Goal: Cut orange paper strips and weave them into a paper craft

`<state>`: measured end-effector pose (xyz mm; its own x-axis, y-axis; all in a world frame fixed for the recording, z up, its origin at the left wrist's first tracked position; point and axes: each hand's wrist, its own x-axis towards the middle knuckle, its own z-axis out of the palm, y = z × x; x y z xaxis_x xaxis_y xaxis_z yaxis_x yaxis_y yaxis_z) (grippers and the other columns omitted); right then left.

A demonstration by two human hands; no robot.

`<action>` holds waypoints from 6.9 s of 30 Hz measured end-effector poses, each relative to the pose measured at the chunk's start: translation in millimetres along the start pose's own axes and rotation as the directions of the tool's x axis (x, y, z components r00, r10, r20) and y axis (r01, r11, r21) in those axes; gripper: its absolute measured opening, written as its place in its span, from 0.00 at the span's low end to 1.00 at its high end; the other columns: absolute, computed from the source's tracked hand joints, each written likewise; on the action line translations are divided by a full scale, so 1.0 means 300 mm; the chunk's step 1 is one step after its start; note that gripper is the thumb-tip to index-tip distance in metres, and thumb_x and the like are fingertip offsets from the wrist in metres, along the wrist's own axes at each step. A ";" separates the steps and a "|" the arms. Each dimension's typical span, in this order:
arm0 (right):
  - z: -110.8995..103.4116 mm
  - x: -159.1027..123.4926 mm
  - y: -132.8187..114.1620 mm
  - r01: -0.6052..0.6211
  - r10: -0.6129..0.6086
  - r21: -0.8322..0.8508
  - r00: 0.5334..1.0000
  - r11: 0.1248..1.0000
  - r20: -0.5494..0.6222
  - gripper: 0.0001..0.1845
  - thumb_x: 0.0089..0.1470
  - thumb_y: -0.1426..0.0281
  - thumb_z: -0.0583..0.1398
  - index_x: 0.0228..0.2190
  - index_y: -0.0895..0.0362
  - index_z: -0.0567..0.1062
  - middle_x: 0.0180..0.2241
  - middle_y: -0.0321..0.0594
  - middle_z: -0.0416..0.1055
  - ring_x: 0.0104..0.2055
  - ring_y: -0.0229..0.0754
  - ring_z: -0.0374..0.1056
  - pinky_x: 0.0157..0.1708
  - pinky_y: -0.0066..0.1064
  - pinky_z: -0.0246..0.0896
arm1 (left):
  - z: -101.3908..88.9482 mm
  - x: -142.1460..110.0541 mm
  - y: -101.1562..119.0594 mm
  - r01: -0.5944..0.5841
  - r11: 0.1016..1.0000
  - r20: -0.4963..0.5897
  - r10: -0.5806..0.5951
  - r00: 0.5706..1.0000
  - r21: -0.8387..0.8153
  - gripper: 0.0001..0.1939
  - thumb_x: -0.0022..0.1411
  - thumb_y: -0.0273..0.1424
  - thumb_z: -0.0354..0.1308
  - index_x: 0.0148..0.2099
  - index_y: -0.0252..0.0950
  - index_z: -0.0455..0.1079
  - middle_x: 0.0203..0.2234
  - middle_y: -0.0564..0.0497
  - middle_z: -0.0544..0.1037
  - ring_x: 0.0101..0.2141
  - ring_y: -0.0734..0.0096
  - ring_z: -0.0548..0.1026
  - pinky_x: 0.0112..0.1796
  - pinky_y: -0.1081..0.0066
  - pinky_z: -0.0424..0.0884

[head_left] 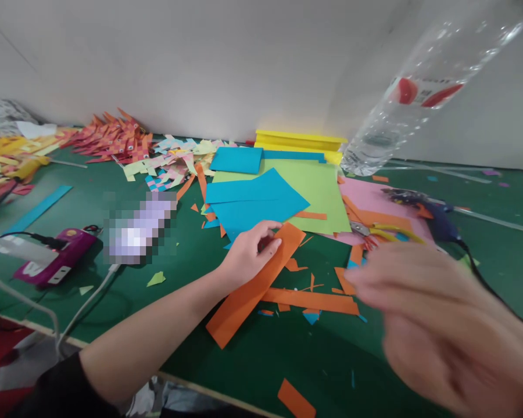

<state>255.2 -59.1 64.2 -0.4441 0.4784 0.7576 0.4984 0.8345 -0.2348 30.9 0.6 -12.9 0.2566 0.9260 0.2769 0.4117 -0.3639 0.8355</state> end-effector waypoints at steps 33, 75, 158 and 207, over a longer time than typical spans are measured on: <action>0.225 -0.042 0.146 -0.707 0.679 0.241 0.706 0.664 0.200 0.21 0.56 0.55 0.60 0.18 0.53 0.70 0.15 0.34 0.68 0.18 0.37 0.63 0.24 0.32 0.61 | -0.042 0.018 0.025 0.065 0.996 0.284 -0.045 0.958 -0.062 0.25 0.64 0.43 0.56 0.21 0.36 0.54 0.17 0.59 0.53 0.20 0.78 0.54 0.23 0.74 0.51; 0.234 -0.035 0.129 -0.842 0.503 0.337 0.527 0.422 0.686 0.14 0.58 0.60 0.57 0.26 0.54 0.65 0.20 0.32 0.66 0.21 0.34 0.65 0.23 0.27 0.59 | -0.031 0.007 -0.006 0.179 0.945 0.172 -0.135 0.976 -0.272 0.17 0.64 0.41 0.58 0.29 0.34 0.67 0.24 0.55 0.67 0.25 0.76 0.64 0.27 0.75 0.60; 0.233 -0.035 0.166 -0.820 0.480 0.231 0.508 0.523 0.716 0.18 0.59 0.55 0.57 0.26 0.54 0.73 0.21 0.34 0.66 0.23 0.37 0.60 0.22 0.30 0.52 | -0.025 0.023 0.008 0.200 0.561 -0.109 -0.469 0.877 -0.804 0.18 0.53 0.39 0.70 0.28 0.34 0.67 0.18 0.59 0.60 0.19 0.83 0.55 0.22 0.78 0.59; 0.225 -0.034 0.158 -0.895 0.423 0.351 0.441 0.276 0.791 0.16 0.61 0.56 0.57 0.32 0.55 0.73 0.31 0.41 0.81 0.33 0.42 0.76 0.32 0.31 0.69 | -0.034 0.003 0.016 0.344 0.790 0.061 -0.366 0.929 -0.507 0.18 0.56 0.45 0.67 0.40 0.35 0.79 0.31 0.48 0.80 0.31 0.69 0.75 0.31 0.73 0.71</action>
<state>233.3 -6.0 4.3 -0.5742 0.7805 -0.2473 0.2735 -0.1019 -0.9565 24.1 0.8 -3.9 0.1413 0.9869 -0.0773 -0.0297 0.0823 0.9962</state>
